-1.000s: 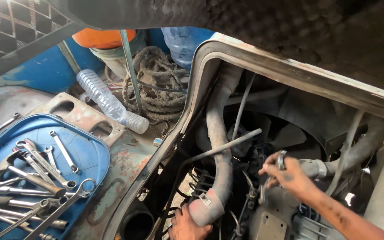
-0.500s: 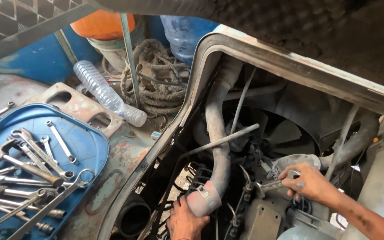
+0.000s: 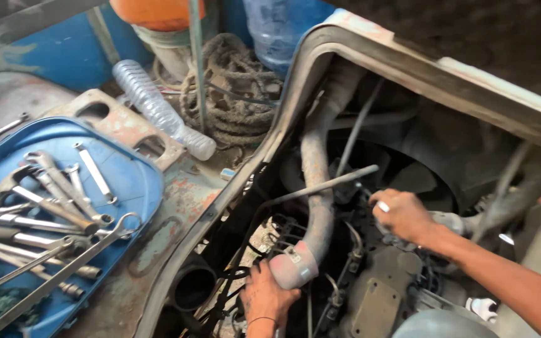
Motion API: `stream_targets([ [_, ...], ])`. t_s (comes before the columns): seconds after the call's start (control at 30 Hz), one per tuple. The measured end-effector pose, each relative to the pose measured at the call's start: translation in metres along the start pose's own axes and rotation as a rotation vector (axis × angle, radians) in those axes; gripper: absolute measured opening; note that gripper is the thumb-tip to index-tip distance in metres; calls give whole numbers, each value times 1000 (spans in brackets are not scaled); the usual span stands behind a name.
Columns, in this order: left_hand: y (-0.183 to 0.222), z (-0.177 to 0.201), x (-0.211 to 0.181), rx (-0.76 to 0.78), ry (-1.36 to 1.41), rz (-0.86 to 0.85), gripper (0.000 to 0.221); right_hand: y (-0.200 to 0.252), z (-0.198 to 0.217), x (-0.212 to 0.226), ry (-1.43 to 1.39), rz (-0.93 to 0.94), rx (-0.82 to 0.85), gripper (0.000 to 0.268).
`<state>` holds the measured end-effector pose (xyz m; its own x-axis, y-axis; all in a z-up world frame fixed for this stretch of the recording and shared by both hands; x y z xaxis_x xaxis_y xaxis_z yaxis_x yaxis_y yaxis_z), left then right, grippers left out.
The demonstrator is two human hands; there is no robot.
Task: Repairing and maintaining a vehicle engine by adjusting hoses and using wrenches.
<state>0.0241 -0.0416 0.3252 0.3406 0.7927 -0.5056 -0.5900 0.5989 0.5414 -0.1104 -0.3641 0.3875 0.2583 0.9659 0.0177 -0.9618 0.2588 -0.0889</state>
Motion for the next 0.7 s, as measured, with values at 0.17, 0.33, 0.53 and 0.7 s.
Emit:
stream_targets([
  [0.17, 6, 7, -3, 30, 54, 6, 100, -30, -11, -7, -376, -437, -68, 18],
  [0.33, 4, 7, -4, 46, 60, -7, 106, -41, -15, 5, 82, -125, -124, 21],
  [0.53, 5, 4, -1, 33, 66, -16, 106, -6, -33, 13, 224, 11, 1, 17],
  [0.7, 4, 5, -2, 20, 73, -13, 104, 12, -54, -9, 244, 194, -92, 11],
])
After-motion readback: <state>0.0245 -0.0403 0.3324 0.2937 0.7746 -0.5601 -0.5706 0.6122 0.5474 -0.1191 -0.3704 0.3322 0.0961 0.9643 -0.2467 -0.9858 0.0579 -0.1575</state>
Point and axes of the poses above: each hand's wrist, its own y-axis away from the middle knuckle, its own z-axis out of the back of the hand, x = y × z, the point moved 3 cm from there along -y, towards the middle knuckle, and after that the axes turned 13 degrees about -z, right-handed, at the moved point
